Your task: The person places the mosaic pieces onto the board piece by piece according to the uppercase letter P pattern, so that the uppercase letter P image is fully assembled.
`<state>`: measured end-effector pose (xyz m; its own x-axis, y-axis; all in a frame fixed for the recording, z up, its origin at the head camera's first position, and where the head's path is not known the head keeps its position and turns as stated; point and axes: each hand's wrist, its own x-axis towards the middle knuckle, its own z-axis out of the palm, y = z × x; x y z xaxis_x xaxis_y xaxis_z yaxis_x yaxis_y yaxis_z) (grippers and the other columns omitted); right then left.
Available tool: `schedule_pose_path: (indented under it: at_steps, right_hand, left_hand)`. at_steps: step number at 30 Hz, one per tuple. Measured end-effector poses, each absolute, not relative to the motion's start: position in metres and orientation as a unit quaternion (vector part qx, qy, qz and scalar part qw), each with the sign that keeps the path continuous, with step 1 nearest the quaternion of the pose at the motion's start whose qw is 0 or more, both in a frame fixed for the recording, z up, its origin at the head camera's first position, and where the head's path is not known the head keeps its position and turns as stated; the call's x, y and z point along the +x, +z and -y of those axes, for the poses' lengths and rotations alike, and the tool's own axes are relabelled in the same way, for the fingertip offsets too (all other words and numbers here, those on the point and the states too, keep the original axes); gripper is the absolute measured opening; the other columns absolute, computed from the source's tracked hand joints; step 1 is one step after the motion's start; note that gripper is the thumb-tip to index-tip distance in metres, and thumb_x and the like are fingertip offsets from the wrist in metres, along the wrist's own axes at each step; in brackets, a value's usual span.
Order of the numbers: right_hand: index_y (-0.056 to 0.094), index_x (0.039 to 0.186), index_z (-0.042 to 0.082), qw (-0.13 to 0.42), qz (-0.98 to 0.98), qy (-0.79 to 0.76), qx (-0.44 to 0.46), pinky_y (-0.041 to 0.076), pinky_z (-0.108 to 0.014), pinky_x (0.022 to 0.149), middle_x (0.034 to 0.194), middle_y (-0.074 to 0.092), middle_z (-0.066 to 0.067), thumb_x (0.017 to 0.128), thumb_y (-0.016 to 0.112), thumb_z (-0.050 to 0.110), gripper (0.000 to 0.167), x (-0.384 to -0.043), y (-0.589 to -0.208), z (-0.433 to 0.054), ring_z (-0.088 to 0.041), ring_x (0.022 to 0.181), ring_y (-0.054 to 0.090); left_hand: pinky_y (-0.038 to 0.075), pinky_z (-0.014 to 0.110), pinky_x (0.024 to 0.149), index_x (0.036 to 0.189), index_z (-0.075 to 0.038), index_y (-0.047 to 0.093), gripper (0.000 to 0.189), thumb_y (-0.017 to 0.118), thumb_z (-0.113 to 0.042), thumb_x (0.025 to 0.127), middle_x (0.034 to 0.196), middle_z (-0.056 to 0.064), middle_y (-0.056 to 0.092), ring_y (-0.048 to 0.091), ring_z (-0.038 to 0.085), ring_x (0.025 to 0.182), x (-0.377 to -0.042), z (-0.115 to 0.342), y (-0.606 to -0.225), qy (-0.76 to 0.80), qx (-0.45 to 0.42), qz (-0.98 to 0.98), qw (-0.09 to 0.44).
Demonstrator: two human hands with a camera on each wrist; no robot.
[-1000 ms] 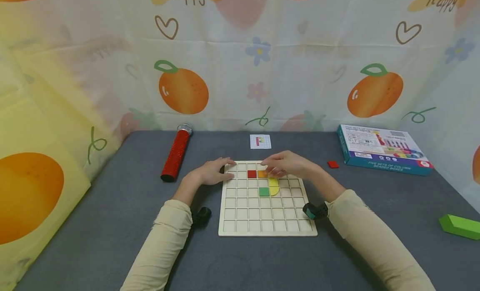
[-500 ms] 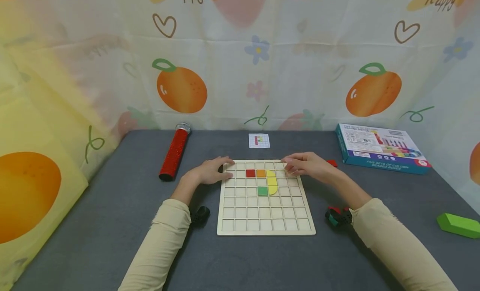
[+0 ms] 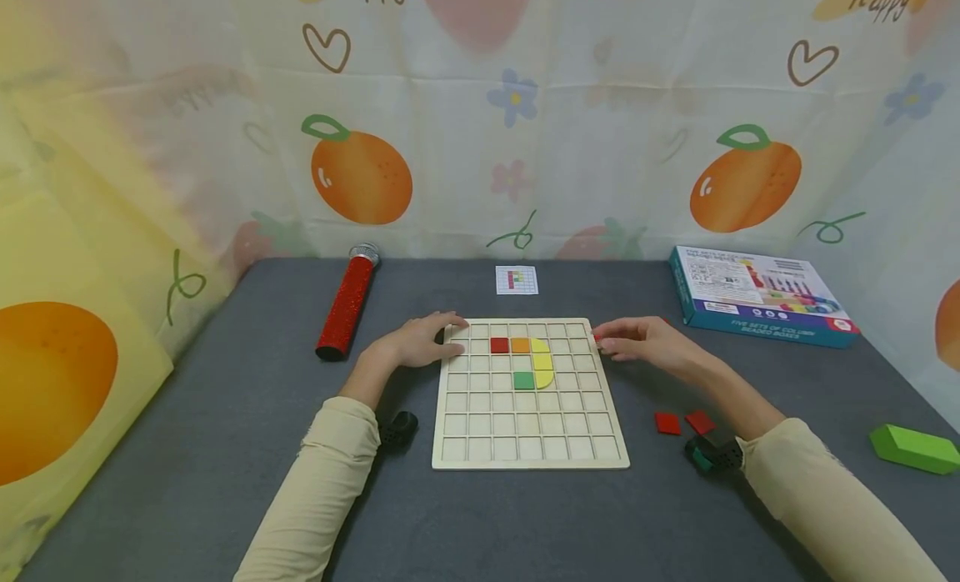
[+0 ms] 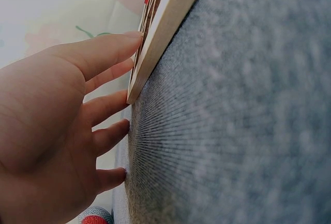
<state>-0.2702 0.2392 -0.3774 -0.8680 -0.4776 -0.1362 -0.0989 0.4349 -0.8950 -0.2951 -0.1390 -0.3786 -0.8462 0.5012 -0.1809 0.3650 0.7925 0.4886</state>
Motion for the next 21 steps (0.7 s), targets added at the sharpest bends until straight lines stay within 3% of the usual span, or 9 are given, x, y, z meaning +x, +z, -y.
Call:
schedule_pose_path:
  at_steps: [8, 14, 21]
  right_hand:
    - [0.056, 0.127, -0.002, 0.173, -0.845, -0.46, -0.209, 0.048, -0.028, 0.088, 0.12, 0.061, -0.017, 0.092, 0.065, 0.018, 0.042, -0.26, -0.38, -0.255, -0.028, 0.109, 0.057]
    - [0.052, 0.128, -0.007, 0.193, -0.833, -0.462, -0.237, 0.049, -0.027, 0.087, 0.122, 0.059, -0.022, 0.09, 0.066, 0.009, 0.044, -0.251, -0.381, -0.264, -0.034, 0.112, 0.056]
    - [0.056, 0.125, -0.008, 0.179, -0.839, -0.441, -0.264, 0.048, -0.023, 0.086, 0.121, 0.06, -0.022, 0.09, 0.066, 0.008, 0.04, -0.239, -0.38, -0.275, -0.036, 0.114, 0.055]
  left_hand:
    - [0.022, 0.055, 0.108, 0.141, -0.012, 0.045, 0.05, 0.057, -0.031, 0.096, 0.151, 0.017, 0.03, 0.021, 0.036, 0.139, -0.296, 0.139, -0.38, 0.225, 0.226, -0.935, 0.156]
    - [0.022, 0.055, 0.108, 0.14, -0.013, 0.045, 0.05, 0.058, -0.031, 0.096, 0.151, 0.017, 0.03, 0.02, 0.036, 0.14, -0.297, 0.139, -0.382, 0.224, 0.223, -0.936, 0.156]
    - [0.022, 0.055, 0.107, 0.141, -0.013, 0.045, 0.05, 0.058, -0.03, 0.095, 0.151, 0.016, 0.031, 0.022, 0.036, 0.139, -0.297, 0.138, -0.38, 0.228, 0.221, -0.935, 0.158]
